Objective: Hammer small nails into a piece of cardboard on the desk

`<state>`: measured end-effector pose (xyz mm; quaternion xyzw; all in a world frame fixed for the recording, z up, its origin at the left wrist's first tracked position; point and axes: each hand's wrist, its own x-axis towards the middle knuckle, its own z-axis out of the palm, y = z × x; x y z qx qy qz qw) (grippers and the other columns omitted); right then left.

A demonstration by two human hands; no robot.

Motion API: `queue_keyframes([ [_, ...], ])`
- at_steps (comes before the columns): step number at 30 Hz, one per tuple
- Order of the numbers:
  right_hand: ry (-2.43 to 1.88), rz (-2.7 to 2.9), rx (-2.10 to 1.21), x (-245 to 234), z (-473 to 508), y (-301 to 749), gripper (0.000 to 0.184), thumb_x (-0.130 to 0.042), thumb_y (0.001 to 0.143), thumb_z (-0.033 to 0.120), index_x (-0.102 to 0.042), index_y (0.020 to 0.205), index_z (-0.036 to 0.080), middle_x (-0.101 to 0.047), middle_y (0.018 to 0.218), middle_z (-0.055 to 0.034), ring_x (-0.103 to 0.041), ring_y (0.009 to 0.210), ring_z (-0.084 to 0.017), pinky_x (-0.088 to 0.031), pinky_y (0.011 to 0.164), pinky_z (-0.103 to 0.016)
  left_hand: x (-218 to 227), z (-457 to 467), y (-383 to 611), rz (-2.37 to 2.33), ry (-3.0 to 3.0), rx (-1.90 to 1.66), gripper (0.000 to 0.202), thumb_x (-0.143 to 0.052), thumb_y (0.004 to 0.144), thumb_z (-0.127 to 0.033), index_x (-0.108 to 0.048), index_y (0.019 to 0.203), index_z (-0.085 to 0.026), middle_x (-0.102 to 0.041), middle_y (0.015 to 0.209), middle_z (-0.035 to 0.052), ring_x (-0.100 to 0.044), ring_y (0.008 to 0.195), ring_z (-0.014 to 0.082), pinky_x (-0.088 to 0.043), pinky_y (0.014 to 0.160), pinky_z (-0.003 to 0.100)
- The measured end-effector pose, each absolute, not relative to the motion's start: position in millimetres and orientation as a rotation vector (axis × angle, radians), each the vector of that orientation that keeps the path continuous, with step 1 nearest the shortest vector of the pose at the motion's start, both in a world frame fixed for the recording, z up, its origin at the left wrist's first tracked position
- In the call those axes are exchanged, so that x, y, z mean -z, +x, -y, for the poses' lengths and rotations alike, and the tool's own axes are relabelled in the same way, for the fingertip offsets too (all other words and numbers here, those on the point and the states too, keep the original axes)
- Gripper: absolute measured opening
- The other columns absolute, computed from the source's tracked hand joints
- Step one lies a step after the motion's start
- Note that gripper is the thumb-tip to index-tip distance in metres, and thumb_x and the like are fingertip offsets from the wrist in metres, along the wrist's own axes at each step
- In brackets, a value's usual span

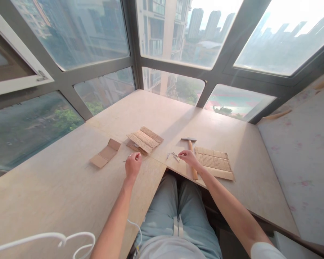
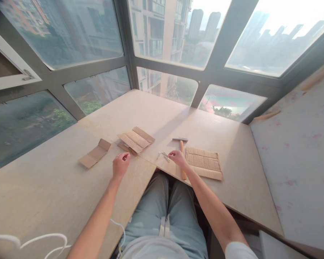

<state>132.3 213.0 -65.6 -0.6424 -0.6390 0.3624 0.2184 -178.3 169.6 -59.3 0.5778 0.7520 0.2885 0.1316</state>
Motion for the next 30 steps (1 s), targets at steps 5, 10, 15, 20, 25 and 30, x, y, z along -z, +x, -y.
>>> queue_keyframes([
  [5,-1.695,1.743,-1.035,64.1,-196.0,131.4,0.031,-0.058,0.074,0.038,-0.073,0.079,0.011,-0.06,0.059,-0.0024,-0.046,0.051,-0.011,-0.03,0.047,-0.023,69.4,-149.8,-234.9,-2.421,1.687,-0.605,0.035,-0.048,0.088,-0.021,-0.067,0.115,-0.012,-0.064,0.109,0.0144,-0.06,0.101,0.0236,-0.045,0.094,0.032],
  [10,-1.653,1.732,-1.069,59.0,-181.9,130.6,0.037,-0.057,0.074,0.044,-0.072,0.081,0.011,-0.06,0.058,-0.0031,-0.045,0.05,-0.012,-0.031,0.048,-0.024,78.1,-140.1,-258.4,-2.423,1.787,-0.365,0.034,-0.044,0.092,-0.024,-0.07,0.113,-0.016,-0.063,0.109,0.0135,-0.058,0.104,0.0236,-0.044,0.095,0.033],
  [15,-1.647,1.728,-1.061,51.0,-170.2,133.7,0.036,-0.058,0.074,0.044,-0.073,0.079,0.012,-0.064,0.065,-0.0054,-0.051,0.056,-0.015,-0.034,0.052,-0.026,78.9,-142.7,-261.2,-2.371,1.949,-0.277,0.032,-0.04,0.095,-0.024,-0.07,0.105,-0.017,-0.064,0.104,0.0117,-0.058,0.102,0.0227,-0.044,0.092,0.032],
  [20,-1.666,1.698,-1.044,52.0,-158.3,143.3,0.036,-0.058,0.075,0.045,-0.073,0.081,0.013,-0.065,0.067,-0.0065,-0.055,0.062,-0.018,-0.038,0.056,-0.028,76.7,-142.7,-262.6,-2.34,2.084,-0.12,0.033,-0.035,0.097,-0.021,-0.066,0.104,-0.013,-0.062,0.106,0.0152,-0.055,0.104,0.0267,-0.042,0.091,0.036],
  [25,-1.679,1.652,-1.029,55.8,-143.8,155.4,0.035,-0.059,0.075,0.046,-0.073,0.079,0.014,-0.063,0.064,-0.005,-0.054,0.059,-0.017,-0.04,0.055,-0.027,70.2,-144.2,-252.7,-2.383,2.114,0.022,0.039,-0.025,0.095,-0.013,-0.063,0.104,-0.008,-0.06,0.108,0.02,-0.053,0.106,0.0299,-0.042,0.087,0.038],
  [30,-1.675,1.615,-1.02,57.2,-127.2,170.5,0.039,-0.055,0.078,0.046,-0.072,0.084,0.012,-0.059,0.06,-0.0028,-0.05,0.053,-0.014,-0.037,0.049,-0.025,56.7,-150.8,-236.6,-2.349,2.159,0.251,0.043,-0.02,0.091,-0.005,-0.061,0.107,-0.003,-0.059,0.109,0.0253,-0.055,0.106,0.0327,-0.045,0.084,0.038],
])
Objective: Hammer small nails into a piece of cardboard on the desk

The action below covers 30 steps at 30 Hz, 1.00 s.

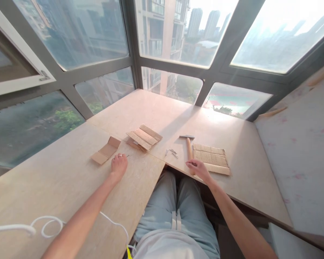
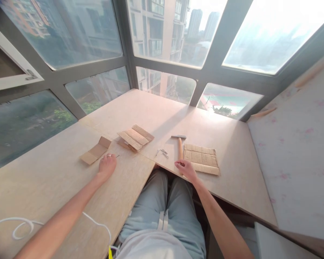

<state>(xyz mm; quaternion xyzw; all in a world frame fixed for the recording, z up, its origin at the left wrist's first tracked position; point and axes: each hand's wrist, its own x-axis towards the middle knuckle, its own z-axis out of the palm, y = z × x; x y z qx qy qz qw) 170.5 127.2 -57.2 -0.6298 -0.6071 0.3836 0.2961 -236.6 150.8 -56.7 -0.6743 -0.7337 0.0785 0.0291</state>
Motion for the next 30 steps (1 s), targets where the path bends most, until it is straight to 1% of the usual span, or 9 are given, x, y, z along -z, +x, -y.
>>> queue_keyframes([
  [4,-1.695,1.626,-0.948,58.4,-115.1,189.1,0.038,-0.052,0.081,0.044,-0.071,0.083,0.012,-0.058,0.059,-0.0017,-0.048,0.049,-0.013,-0.036,0.047,-0.024,43.2,-163.0,-232.9,2.284,-2.196,-0.402,0.041,-0.026,0.089,-0.004,-0.063,0.106,-0.004,-0.062,0.109,0.0261,-0.06,0.104,0.0335,-0.047,0.083,0.041],
  [9,-1.79,1.647,-0.69,60.5,-107.3,229.7,0.039,-0.045,0.087,0.041,-0.071,0.094,0.012,-0.062,0.064,-0.0036,-0.055,0.056,-0.016,-0.044,0.056,-0.028,22.8,-175.1,-225.7,2.35,-2.253,-0.535,0.027,-0.042,0.081,-0.007,-0.068,0.087,-0.008,-0.068,0.098,0.0229,-0.066,0.092,0.0328,-0.049,0.073,0.036],
  [12,-1.826,1.687,-0.486,64.5,-102.4,257.8,0.037,-0.045,0.087,0.034,-0.068,0.108,0.014,-0.07,0.092,-0.0105,-0.063,0.085,-0.023,-0.048,0.081,-0.037,11.5,-169.1,-200.0,2.378,-2.315,-0.486,0.02,-0.046,0.082,-0.02,-0.065,0.08,-0.014,-0.07,0.089,0.0156,-0.067,0.082,0.0279,-0.045,0.063,0.03],
  [14,-1.832,1.734,-0.377,70.2,-95.9,272.0,0.037,-0.046,0.086,0.03,-0.066,0.114,0.015,-0.065,0.118,-0.0149,-0.057,0.112,-0.028,-0.041,0.098,-0.044,8.1,-160.6,-169.3,2.447,-2.39,-0.261,0.021,-0.046,0.084,-0.028,-0.061,0.074,-0.017,-0.068,0.077,0.0089,-0.065,0.075,0.0229,-0.04,0.06,0.027],
  [16,-1.841,1.787,-0.308,78.3,-86.6,280.4,0.037,-0.048,0.086,0.028,-0.065,0.117,0.016,-0.058,0.132,-0.017,-0.049,0.125,-0.031,-0.037,0.104,-0.048,9.8,-152.7,-130.8,2.42,-2.538,-0.029,0.021,-0.046,0.083,-0.028,-0.057,0.067,-0.018,-0.065,0.069,0.0044,-0.062,0.069,0.0188,-0.036,0.059,0.025],
  [18,-1.847,1.841,-0.271,87.6,-75.7,283.5,0.036,-0.051,0.086,0.027,-0.065,0.117,0.017,-0.055,0.135,-0.0173,-0.047,0.128,-0.032,-0.038,0.104,-0.048,15.8,-148.9,-90.6,2.372,-2.634,0.12,0.022,-0.046,0.082,-0.027,-0.055,0.064,-0.018,-0.063,0.065,0.0029,-0.061,0.067,0.0172,-0.034,0.059,0.025],
  [23,-1.858,1.906,-0.196,106.0,-52.0,280.2,0.039,-0.055,0.086,0.026,-0.062,0.123,0.015,-0.05,0.141,-0.019,-0.041,0.135,-0.032,-0.036,0.109,-0.046,36.9,-158.0,-20.5,2.39,-2.571,0.167,0.019,-0.046,0.085,-0.027,-0.059,0.073,-0.019,-0.067,0.078,0.006,-0.064,0.078,0.0195,-0.036,0.061,0.026],
  [26,-1.875,1.913,-0.138,112.8,-43.4,277.6,0.041,-0.054,0.088,0.027,-0.059,0.127,0.015,-0.048,0.143,-0.0193,-0.04,0.136,-0.033,-0.036,0.109,-0.049,47.6,-165.2,-7.2,2.343,-2.479,0.121,0.022,-0.042,0.089,-0.026,-0.062,0.081,-0.019,-0.068,0.089,0.009,-0.064,0.086,0.0214,-0.04,0.066,0.027],
  [30,-1.877,1.939,-0.003,123.2,-39.2,273.2,0.043,-0.05,0.091,0.027,-0.056,0.132,0.016,-0.047,0.145,-0.0181,-0.039,0.137,-0.032,-0.036,0.109,-0.047,59.0,-170.7,-4.0,2.262,-2.465,0.13,0.025,-0.039,0.093,-0.026,-0.062,0.087,-0.019,-0.067,0.095,0.0097,-0.065,0.088,0.0212,-0.043,0.069,0.029],
])
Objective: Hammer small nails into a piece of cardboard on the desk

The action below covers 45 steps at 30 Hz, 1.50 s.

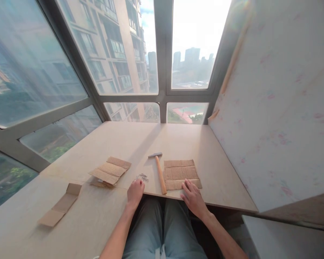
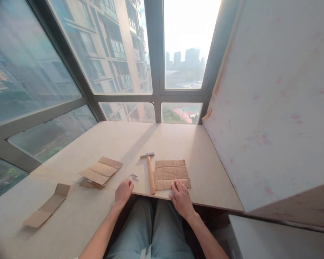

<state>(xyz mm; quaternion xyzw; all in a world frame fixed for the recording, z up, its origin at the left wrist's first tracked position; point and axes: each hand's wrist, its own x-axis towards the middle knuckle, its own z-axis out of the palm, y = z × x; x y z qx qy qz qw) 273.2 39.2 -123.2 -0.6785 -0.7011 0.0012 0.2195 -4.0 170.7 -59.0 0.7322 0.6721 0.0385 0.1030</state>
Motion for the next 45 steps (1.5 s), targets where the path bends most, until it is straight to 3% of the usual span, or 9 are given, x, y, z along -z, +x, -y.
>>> queue_keyframes([
  [4,-1.921,1.922,0.07,130.1,-40.7,268.3,0.044,-0.051,0.091,0.025,-0.055,0.133,0.016,-0.047,0.145,-0.0173,-0.039,0.137,-0.032,-0.036,0.109,-0.046,69.4,-175.7,-4.0,-1.991,2.179,-0.206,0.025,-0.039,0.094,-0.026,-0.062,0.089,-0.018,-0.067,0.095,0.0096,-0.065,0.089,0.0214,-0.044,0.07,0.029],
  [8,-1.944,1.934,0.095,128.5,-40.9,266.7,0.044,-0.051,0.091,0.024,-0.055,0.133,0.013,-0.047,0.145,-0.0164,-0.038,0.137,-0.03,-0.034,0.11,-0.045,84.1,-174.1,-11.6,-2.044,2.092,-0.58,0.025,-0.041,0.093,-0.029,-0.062,0.094,-0.017,-0.066,0.091,0.0095,-0.064,0.087,0.0224,-0.047,0.074,0.03],
  [12,-1.963,1.937,0.108,128.8,-39.6,267.0,0.044,-0.051,0.091,0.024,-0.054,0.134,0.013,-0.046,0.146,-0.0158,-0.037,0.138,-0.03,-0.033,0.11,-0.044,106.7,-169.3,-16.6,-2.12,2.161,-0.919,0.036,-0.042,0.092,-0.036,-0.058,0.11,-0.009,-0.064,0.102,0.0164,-0.062,0.095,0.0271,-0.049,0.083,0.038],
  [17,-1.978,1.96,0.149,133.5,-37.8,266.0,0.048,-0.048,0.094,0.027,-0.049,0.14,0.013,-0.042,0.149,-0.0152,-0.034,0.14,-0.029,-0.031,0.111,-0.044,130.8,-174.8,1.9,-2.093,2.311,-0.875,0.052,-0.044,0.09,-0.042,-0.052,0.123,-0.002,-0.057,0.12,0.0271,-0.056,0.113,0.0338,-0.046,0.094,0.046],
  [21,-1.991,1.968,0.17,135.2,-36.8,265.3,0.048,-0.045,0.095,0.028,-0.048,0.141,0.013,-0.041,0.15,-0.0149,-0.033,0.14,-0.028,-0.029,0.112,-0.043,137.4,-183.6,19.9,-2.059,2.442,-0.763,0.047,-0.044,0.09,-0.031,-0.053,0.122,0.003,-0.05,0.129,0.0319,-0.046,0.128,0.0383,-0.038,0.104,0.052],
  [29,-2.018,1.945,0.212,130.6,-33.0,259.6,0.047,-0.043,0.097,0.03,-0.049,0.141,0.012,-0.041,0.15,-0.0141,-0.032,0.141,-0.028,-0.028,0.113,-0.044,142.7,-221.8,16.1,-1.642,2.682,-0.732,0.039,-0.035,0.093,-0.017,-0.058,0.12,-0.001,-0.054,0.131,0.0258,-0.047,0.13,0.0337,-0.038,0.108,0.048],
  [38,-2.042,1.822,0.156,124.7,-34.9,252.6,0.046,-0.047,0.095,0.03,-0.053,0.138,0.014,-0.044,0.149,-0.0121,-0.035,0.14,-0.026,-0.028,0.114,-0.043,146.0,-234.3,8.7,-1.501,2.607,-1.034,0.035,-0.038,0.093,-0.022,-0.061,0.113,-0.005,-0.056,0.127,0.0233,-0.046,0.129,0.0321,-0.042,0.105,0.049],
  [45,-2.069,1.789,0.145,121.9,-35.3,251.2,0.045,-0.048,0.094,0.03,-0.055,0.136,0.015,-0.045,0.148,-0.0109,-0.036,0.139,-0.025,-0.03,0.113,-0.043,138.8,-228.5,4.6,-1.507,2.462,-1.189,0.028,-0.043,0.089,-0.022,-0.062,0.106,-0.01,-0.06,0.113,0.0187,-0.054,0.113,0.0295,-0.046,0.099,0.046],
])
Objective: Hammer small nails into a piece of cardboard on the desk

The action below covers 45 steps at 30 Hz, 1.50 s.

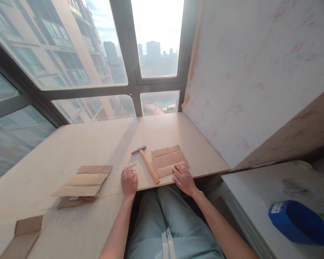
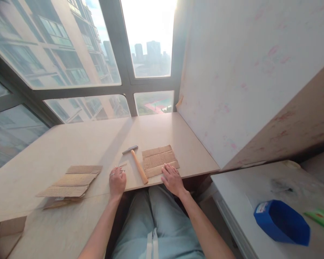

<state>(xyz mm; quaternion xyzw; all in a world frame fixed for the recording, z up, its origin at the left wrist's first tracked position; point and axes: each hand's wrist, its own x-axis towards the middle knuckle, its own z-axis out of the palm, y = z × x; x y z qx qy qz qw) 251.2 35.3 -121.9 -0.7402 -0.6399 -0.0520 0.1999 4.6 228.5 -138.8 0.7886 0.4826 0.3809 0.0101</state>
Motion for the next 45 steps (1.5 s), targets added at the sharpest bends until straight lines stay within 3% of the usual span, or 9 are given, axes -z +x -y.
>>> queue_keyframes([
  [9,-2.103,1.771,0.105,116.9,-33.5,250.4,0.046,-0.05,0.094,0.032,-0.054,0.137,0.015,-0.043,0.15,-0.0103,-0.034,0.14,-0.024,-0.028,0.114,-0.041,130.8,-221.1,6.3,-1.589,2.225,-1.174,0.029,-0.045,0.087,-0.021,-0.063,0.106,-0.009,-0.058,0.114,0.0193,-0.051,0.113,0.0303,-0.041,0.102,0.048],
  [15,-2.138,1.738,0.069,112.5,-33.8,247.1,0.046,-0.048,0.094,0.031,-0.054,0.138,0.02,-0.044,0.149,-0.0087,-0.033,0.141,-0.022,-0.029,0.114,-0.042,127.1,-218.7,8.0,-1.649,2.158,-1.224,0.026,-0.045,0.086,-0.02,-0.063,0.104,-0.015,-0.059,0.112,0.0151,-0.053,0.112,0.029,-0.044,0.1,0.047],
  [27,-2.096,1.808,0.151,124.7,-33.9,252.5,0.044,-0.043,0.097,0.035,-0.056,0.136,0.017,-0.047,0.146,-0.0109,-0.037,0.138,-0.025,-0.031,0.112,-0.042,126.8,-211.4,3.1,-1.667,2.155,-1.129,0.028,-0.049,0.086,-0.027,-0.061,0.106,-0.01,-0.056,0.112,0.0172,-0.049,0.113,0.0289,-0.04,0.103,0.044],
  [39,-1.942,1.814,0.113,118.0,-43.6,250.2,0.038,-0.043,0.096,0.034,-0.061,0.127,0.019,-0.046,0.146,-0.0131,-0.036,0.138,-0.03,-0.033,0.107,-0.046,139.0,-222.8,-6.3,-1.723,2.176,-1.13,0.018,-0.055,0.088,-0.028,-0.064,0.098,-0.016,-0.057,0.116,0.016,-0.053,0.115,0.028,-0.045,0.1,0.045],
  [45,-1.778,1.787,-0.14,87.6,-87.8,205.8,0.035,-0.044,0.096,0.032,-0.06,0.125,0.019,-0.063,0.121,-0.0115,-0.055,0.116,-0.025,-0.042,0.101,-0.036,135.1,-227.6,-26.2,-1.749,2.247,-1.053,0.03,-0.064,0.083,-0.029,-0.062,0.11,-0.015,-0.055,0.124,0.0161,-0.052,0.119,0.0281,-0.045,0.102,0.043],
])
